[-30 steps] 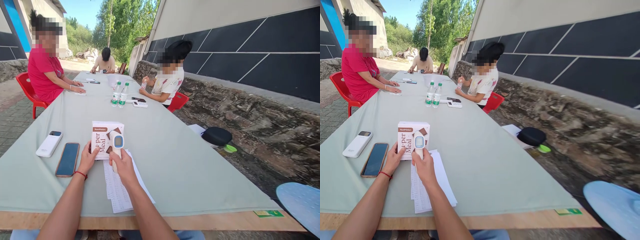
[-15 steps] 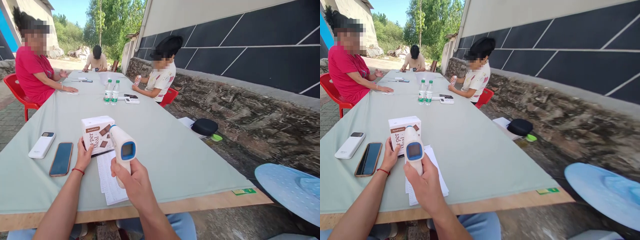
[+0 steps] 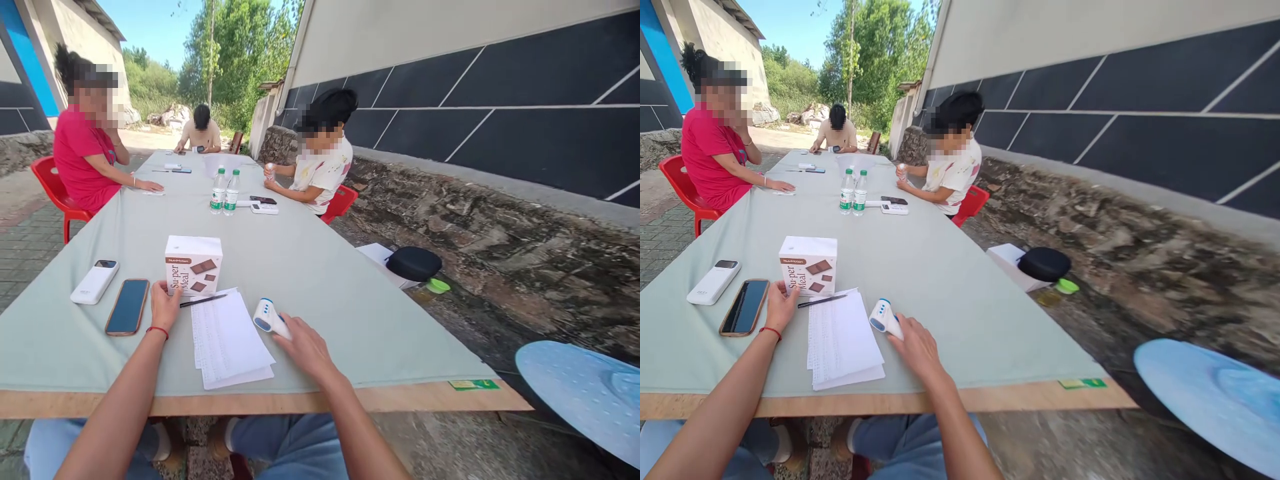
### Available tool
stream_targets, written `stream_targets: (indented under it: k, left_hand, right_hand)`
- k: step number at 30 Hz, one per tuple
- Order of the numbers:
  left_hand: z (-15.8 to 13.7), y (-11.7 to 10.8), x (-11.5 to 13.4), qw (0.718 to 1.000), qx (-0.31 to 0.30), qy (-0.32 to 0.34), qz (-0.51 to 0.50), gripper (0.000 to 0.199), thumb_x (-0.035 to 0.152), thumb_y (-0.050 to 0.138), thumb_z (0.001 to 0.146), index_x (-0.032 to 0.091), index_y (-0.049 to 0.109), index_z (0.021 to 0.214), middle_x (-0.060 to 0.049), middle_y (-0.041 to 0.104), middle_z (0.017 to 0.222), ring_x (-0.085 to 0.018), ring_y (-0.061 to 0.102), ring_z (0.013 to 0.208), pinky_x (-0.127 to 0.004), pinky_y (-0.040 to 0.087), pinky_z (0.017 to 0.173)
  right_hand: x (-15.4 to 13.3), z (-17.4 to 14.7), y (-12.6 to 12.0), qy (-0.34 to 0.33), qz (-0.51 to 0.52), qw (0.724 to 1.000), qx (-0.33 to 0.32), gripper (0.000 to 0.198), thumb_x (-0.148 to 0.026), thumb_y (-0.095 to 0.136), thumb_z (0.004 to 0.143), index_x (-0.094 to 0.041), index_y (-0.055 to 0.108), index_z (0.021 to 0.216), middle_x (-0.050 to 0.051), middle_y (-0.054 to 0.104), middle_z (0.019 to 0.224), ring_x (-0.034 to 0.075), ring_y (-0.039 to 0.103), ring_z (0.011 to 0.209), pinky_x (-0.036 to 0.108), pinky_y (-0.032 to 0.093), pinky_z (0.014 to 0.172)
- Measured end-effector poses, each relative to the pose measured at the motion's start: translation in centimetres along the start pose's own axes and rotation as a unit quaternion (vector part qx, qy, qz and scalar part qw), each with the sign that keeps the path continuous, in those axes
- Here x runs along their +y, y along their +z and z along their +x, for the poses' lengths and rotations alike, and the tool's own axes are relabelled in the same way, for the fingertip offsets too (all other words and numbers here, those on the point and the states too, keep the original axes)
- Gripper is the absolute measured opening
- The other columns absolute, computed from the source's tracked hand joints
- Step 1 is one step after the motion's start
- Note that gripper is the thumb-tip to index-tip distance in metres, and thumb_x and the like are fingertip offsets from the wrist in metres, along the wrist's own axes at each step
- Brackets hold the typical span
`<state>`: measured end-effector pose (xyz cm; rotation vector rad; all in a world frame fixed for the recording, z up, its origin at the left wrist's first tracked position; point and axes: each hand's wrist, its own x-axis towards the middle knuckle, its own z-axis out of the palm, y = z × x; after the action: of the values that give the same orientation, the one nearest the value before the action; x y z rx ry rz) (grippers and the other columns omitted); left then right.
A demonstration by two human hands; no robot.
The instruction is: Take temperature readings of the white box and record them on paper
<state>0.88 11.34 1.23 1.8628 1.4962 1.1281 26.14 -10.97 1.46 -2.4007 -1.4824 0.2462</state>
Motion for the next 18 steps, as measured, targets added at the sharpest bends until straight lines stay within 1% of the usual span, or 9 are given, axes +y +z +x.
stream_targets:
  k: [2, 5, 7, 9, 11, 13, 15, 16, 18]
  left_hand:
    - [-1.1, -0.4, -0.1, 0.995, -0.011, 0.011, 0.096, 0.038, 0.034, 0.066, 0.079, 0.013, 0.051, 0.106, -0.012, 0.054, 0.106, -0.029, 0.053, 0.108, -0.045, 0.046, 0.092]
    - [-2.9, -1.3, 0.1, 0.971, -0.045, 0.058, 0.226, 0.040, 0.033, 0.065, 0.080, 0.013, 0.054, 0.112, -0.016, 0.052, 0.115, -0.033, 0.051, 0.111, -0.047, 0.045, 0.090]
    - [-3.7, -1.8, 0.6, 0.953, -0.083, 0.092, 0.278, 0.031, 0.028, 0.061, 0.084, 0.016, 0.059, 0.112, -0.015, 0.053, 0.118, -0.032, 0.052, 0.110, -0.045, 0.043, 0.090]
    - [-4.0, -2.3, 1.4, 0.936, -0.128, 0.119, 0.304, 0.019, 0.023, 0.057, 0.086, 0.020, 0.065, 0.103, -0.013, 0.057, 0.114, -0.030, 0.054, 0.107, -0.043, 0.042, 0.090]
    - [-4.2, -2.6, 2.5, 0.927, -0.158, 0.137, 0.313, 0.014, 0.022, 0.054, 0.088, 0.020, 0.068, 0.093, -0.011, 0.060, 0.107, -0.028, 0.055, 0.103, -0.043, 0.041, 0.090]
    - [-4.9, -3.0, 3.7, 0.927, -0.164, 0.149, 0.304, 0.018, 0.023, 0.051, 0.091, 0.020, 0.068, 0.087, -0.010, 0.062, 0.102, -0.027, 0.056, 0.099, -0.043, 0.041, 0.088]
    - [-6.3, -3.5, 4.9, 0.935, -0.160, 0.161, 0.272, 0.023, 0.023, 0.046, 0.093, 0.019, 0.066, 0.082, -0.009, 0.063, 0.101, -0.026, 0.057, 0.096, -0.042, 0.040, 0.085]
    - [-7.3, -3.8, 5.5, 0.943, -0.156, 0.162, 0.247, 0.023, 0.023, 0.046, 0.094, 0.019, 0.065, 0.082, -0.009, 0.064, 0.102, -0.025, 0.057, 0.095, -0.041, 0.040, 0.084]
    - [-9.5, -4.6, 6.5, 0.954, -0.160, 0.175, 0.185, 0.022, 0.026, 0.046, 0.095, 0.019, 0.064, 0.084, -0.007, 0.064, 0.101, -0.023, 0.057, 0.095, -0.040, 0.040, 0.083]
  right_hand:
    - [0.5, 0.2, 0.6, -0.016, -0.035, 0.999, -0.003, 0.042, -0.031, 0.053, 0.089, -0.019, 0.055, 0.128, 0.011, 0.064, 0.108, 0.026, 0.060, 0.097, 0.033, 0.040, 0.081]
    - [0.7, 0.6, 1.0, -0.030, -0.051, 0.998, 0.009, 0.038, -0.027, 0.052, 0.088, -0.018, 0.058, 0.125, 0.012, 0.063, 0.108, 0.027, 0.058, 0.101, 0.036, 0.039, 0.084]
    - [0.3, 0.9, 1.1, -0.032, -0.040, 0.998, 0.039, 0.039, -0.020, 0.054, 0.084, -0.019, 0.060, 0.122, 0.012, 0.062, 0.113, 0.028, 0.056, 0.104, 0.037, 0.039, 0.086]
    - [-0.8, 1.1, 1.2, -0.043, -0.011, 0.995, 0.092, 0.040, -0.016, 0.054, 0.082, -0.020, 0.061, 0.121, 0.012, 0.061, 0.117, 0.028, 0.055, 0.106, 0.037, 0.039, 0.087]
    - [-2.6, 1.2, 1.4, -0.082, 0.033, 0.986, 0.145, 0.038, -0.018, 0.052, 0.085, -0.021, 0.061, 0.121, 0.011, 0.063, 0.112, 0.026, 0.055, 0.103, 0.036, 0.040, 0.085]
    - [-4.9, 1.0, 1.8, -0.141, 0.069, 0.973, 0.171, 0.036, -0.020, 0.049, 0.089, -0.021, 0.061, 0.123, 0.008, 0.064, 0.097, 0.023, 0.056, 0.092, 0.035, 0.041, 0.082]
    - [-6.9, 0.7, 2.3, -0.188, 0.072, 0.962, 0.184, 0.039, -0.021, 0.050, 0.091, -0.020, 0.058, 0.128, 0.006, 0.063, 0.086, 0.022, 0.055, 0.083, 0.034, 0.040, 0.078]
    - [-7.7, 0.5, 2.6, -0.200, 0.064, 0.959, 0.192, 0.039, -0.021, 0.050, 0.091, -0.020, 0.058, 0.129, 0.005, 0.063, 0.082, 0.022, 0.055, 0.081, 0.034, 0.039, 0.077]
    - [-8.7, 0.1, 3.0, -0.199, 0.050, 0.955, 0.216, 0.035, -0.022, 0.051, 0.092, -0.020, 0.061, 0.125, 0.005, 0.062, 0.078, 0.022, 0.053, 0.077, 0.035, 0.037, 0.075]
